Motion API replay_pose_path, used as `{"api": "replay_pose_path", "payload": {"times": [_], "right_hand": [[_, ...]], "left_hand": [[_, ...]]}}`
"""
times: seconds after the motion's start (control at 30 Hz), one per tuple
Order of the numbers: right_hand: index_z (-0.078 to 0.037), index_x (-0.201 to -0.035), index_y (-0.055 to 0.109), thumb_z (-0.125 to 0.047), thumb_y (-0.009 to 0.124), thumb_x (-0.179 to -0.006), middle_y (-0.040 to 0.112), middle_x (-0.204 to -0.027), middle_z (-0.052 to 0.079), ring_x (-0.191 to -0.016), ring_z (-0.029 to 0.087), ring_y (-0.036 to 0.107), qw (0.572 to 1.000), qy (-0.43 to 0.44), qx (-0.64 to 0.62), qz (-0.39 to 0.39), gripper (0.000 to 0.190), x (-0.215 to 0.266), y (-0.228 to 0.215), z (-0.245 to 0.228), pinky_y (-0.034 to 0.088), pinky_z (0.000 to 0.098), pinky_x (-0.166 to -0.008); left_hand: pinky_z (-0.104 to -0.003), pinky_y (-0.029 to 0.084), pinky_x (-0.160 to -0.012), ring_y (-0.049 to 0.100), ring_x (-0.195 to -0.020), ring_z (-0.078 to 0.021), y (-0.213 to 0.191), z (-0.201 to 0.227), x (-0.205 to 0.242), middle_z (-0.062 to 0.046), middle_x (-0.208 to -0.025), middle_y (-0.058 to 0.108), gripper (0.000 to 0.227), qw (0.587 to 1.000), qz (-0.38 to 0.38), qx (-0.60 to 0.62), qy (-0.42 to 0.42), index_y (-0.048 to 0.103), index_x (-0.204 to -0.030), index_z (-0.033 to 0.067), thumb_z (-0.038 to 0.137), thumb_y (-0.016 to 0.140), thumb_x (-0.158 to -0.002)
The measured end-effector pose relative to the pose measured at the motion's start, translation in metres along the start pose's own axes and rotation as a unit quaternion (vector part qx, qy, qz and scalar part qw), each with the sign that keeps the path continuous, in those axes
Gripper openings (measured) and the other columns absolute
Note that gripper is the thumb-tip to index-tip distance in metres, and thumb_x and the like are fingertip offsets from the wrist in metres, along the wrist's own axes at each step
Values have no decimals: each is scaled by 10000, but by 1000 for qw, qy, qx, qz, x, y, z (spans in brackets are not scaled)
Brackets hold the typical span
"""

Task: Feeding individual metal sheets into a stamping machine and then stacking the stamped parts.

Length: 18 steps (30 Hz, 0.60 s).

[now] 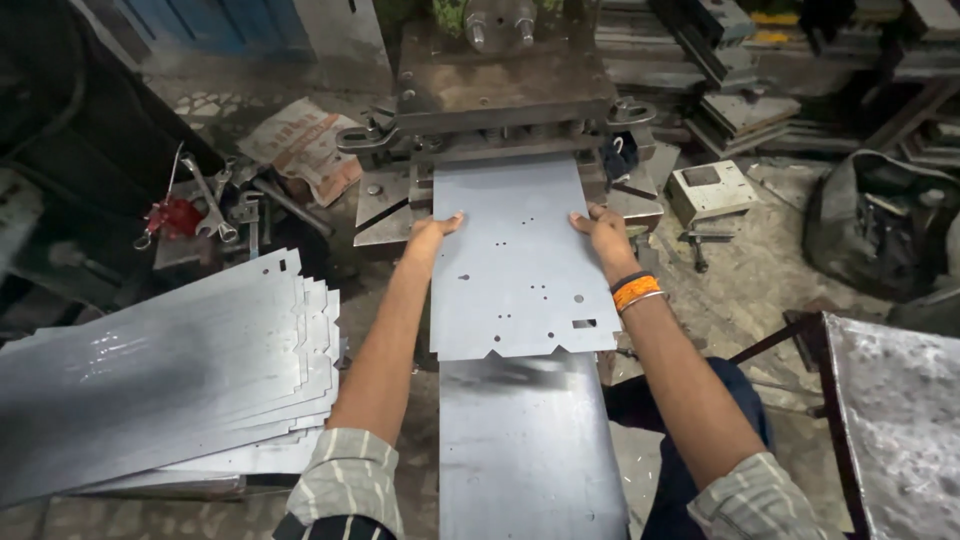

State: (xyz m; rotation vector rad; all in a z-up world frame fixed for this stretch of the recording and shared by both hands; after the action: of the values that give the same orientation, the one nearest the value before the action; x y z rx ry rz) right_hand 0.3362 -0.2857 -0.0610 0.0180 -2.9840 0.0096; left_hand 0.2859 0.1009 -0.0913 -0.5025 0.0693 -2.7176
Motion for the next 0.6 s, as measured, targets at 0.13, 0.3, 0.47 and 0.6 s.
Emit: {"api": "replay_pose_path", "payload": {"times": [0.13, 0.3, 0.47, 0.6], "right_hand": [[-126, -1190, 735, -165, 824, -840, 700, -912, 43, -818, 159, 711, 1000, -10, -8, 3, 363, 19, 9, -21, 570, 302, -761], [-119, -1165, 739, -134, 826, -824, 695, -879, 47, -783, 159, 717, 1000, -9, -15, -4, 352, 8, 7, -11, 585, 299, -722], [-158, -1237, 716, -183, 817, -855, 716, -936, 55, -824, 178, 732, 1000, 4, -2, -2, 396, 7, 6, -7, 588, 324, -740], [-156, -1291, 684, -168, 777, -886, 705, -990, 67, -882, 196, 724, 1000, -11, -19, -2, 415, 19, 12, -18, 590, 337, -783]], "left_hand": [[-396, 568, -869, 738, -1026, -292, -6, -9, -16, -149, -1093, 766, 574, 1000, 0, 4, -7, 739, -1216, 97, 341, 900, -721], [-415, 579, -877, 751, -1018, -274, -2, -13, -22, -103, -1100, 773, 627, 999, -2, -25, -23, 737, -1236, 166, 442, 919, -704], [-388, 595, -808, 762, -942, -267, -1, 0, 0, -109, -1061, 773, 596, 1000, -6, -6, -22, 742, -1227, 138, 376, 921, -712], [-394, 596, -820, 764, -928, -275, 2, 8, 23, -119, -1069, 771, 594, 999, -17, 43, -28, 730, -1250, 128, 350, 925, -735]]}}
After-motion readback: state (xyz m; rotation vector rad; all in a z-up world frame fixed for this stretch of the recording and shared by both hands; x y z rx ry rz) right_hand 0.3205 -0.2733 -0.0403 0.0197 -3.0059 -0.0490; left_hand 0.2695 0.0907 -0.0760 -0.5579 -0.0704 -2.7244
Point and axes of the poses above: each hand's wrist, its own x-axis away from the middle knuckle, its own y-axis out of the palm, z = x × y, the point moved 9 cm from there along -x, towards the middle knuckle
